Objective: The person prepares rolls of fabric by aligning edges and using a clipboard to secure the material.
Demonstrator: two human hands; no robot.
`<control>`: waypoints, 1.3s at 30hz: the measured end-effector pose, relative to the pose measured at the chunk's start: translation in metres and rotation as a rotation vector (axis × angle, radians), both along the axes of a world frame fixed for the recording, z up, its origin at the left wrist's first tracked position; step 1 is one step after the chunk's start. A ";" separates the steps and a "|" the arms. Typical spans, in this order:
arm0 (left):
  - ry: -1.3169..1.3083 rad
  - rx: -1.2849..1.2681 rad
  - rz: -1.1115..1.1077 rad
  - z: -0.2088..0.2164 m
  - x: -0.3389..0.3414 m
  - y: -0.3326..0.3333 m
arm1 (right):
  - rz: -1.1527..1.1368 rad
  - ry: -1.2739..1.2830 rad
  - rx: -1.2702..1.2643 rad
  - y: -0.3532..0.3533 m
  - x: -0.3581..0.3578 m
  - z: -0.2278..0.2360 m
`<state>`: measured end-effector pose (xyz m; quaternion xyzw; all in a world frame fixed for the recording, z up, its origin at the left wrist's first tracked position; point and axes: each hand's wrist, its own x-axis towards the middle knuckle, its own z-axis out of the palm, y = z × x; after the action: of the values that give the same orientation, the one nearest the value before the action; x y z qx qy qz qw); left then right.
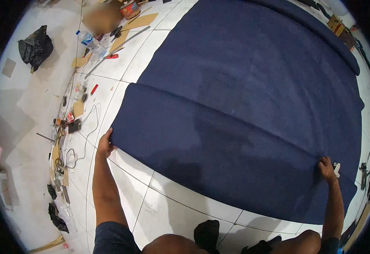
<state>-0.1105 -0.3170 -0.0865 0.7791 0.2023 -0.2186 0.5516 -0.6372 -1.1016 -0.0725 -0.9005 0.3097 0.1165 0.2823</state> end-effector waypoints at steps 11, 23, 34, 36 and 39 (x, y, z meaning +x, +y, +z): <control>-0.315 0.565 0.097 -0.052 0.008 0.063 | -0.018 -0.153 -0.160 0.046 -0.001 0.005; 0.151 -0.296 0.075 -0.027 -0.186 -0.104 | -1.717 -0.468 0.586 0.155 -0.265 -0.007; 0.209 -0.392 0.272 -0.022 -0.178 -0.137 | -1.740 -0.724 0.638 0.192 -0.255 -0.017; 0.267 -0.169 0.522 0.019 -0.191 -0.178 | -1.757 -0.769 0.651 0.202 -0.252 -0.001; 0.056 0.246 0.270 0.009 -0.181 -0.147 | -1.762 -0.722 0.748 0.204 -0.264 -0.013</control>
<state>-0.2918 -0.4636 -0.0778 0.8002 0.3453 -0.1377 0.4705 -0.9013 -0.8974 -0.0854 -0.1883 0.7020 -0.3217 0.6068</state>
